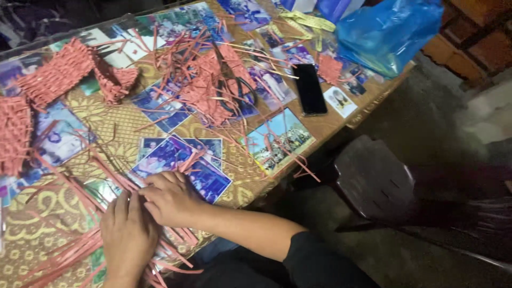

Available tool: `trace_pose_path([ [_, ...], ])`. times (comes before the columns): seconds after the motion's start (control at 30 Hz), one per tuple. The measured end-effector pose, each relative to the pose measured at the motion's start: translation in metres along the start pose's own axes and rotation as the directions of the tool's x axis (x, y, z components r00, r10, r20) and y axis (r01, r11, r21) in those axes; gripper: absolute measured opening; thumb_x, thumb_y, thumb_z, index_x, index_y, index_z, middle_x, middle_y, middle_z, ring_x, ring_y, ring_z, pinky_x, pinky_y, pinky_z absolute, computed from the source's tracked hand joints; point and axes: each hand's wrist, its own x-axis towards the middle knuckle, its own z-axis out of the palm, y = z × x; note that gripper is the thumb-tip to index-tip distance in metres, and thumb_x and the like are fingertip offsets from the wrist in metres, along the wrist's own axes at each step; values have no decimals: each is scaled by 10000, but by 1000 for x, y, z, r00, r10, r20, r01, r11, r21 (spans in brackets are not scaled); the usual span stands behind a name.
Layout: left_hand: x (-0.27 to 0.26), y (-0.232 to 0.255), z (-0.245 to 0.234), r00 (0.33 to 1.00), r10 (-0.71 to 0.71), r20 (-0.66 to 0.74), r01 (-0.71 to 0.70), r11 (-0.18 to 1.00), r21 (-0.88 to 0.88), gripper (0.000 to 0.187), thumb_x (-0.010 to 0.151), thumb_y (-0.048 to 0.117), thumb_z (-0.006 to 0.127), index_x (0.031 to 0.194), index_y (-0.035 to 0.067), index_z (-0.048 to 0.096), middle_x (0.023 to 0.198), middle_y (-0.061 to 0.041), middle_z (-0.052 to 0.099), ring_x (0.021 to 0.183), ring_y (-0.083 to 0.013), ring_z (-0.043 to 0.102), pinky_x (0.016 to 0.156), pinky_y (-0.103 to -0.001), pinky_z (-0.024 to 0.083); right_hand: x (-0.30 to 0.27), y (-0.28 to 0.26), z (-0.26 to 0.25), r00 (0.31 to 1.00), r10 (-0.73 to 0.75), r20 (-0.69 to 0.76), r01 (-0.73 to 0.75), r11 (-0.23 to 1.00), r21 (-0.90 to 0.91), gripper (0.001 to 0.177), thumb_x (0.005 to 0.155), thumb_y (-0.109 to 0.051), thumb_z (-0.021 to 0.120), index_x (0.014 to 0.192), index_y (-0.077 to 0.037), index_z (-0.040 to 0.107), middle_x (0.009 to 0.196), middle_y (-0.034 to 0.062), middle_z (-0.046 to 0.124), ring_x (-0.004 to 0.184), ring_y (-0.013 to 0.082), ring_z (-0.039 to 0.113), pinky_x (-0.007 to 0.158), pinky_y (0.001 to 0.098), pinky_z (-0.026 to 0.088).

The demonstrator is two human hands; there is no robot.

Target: Weave pink plastic strips into a mat on a table

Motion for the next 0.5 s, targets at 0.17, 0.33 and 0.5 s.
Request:
trace_pose_path([
  [0.17, -3, 1, 5, 999, -3, -34, 1, 999, -48, 437, 732, 160, 461, 1135, -1, 511, 1126, -173, 532, 1034, -332, 477, 904, -421, 381, -2, 12, -53, 998, -20, -54, 37, 940, 340, 226, 760, -122, 587, 981, -76, 576, 1059, 137, 519, 1021, 267, 496, 926, 375, 378],
  [0.33, -5, 3, 4, 997, -81, -13, 81, 997, -15, 431, 748, 193, 454, 1148, 42, 510, 1154, -144, 528, 1079, -316, 467, 887, -419, 368, -4, 111, -112, 919, 311, -242, 119, 365, 923, 162, 783, 2, 420, 877, -35, 548, 1018, 142, 514, 963, 236, 503, 853, 307, 436],
  [0.5, -1, 8, -5, 992, -115, 54, 120, 988, -102, 429, 769, 191, 408, 1147, 9, 497, 1156, -185, 515, 1096, -339, 440, 924, -445, 334, 20, 239, -179, 795, 530, -295, -579, 808, -111, 137, 750, -218, 604, 805, -120, 682, 820, 29, 658, 755, 148, 603, 663, 262, 434],
])
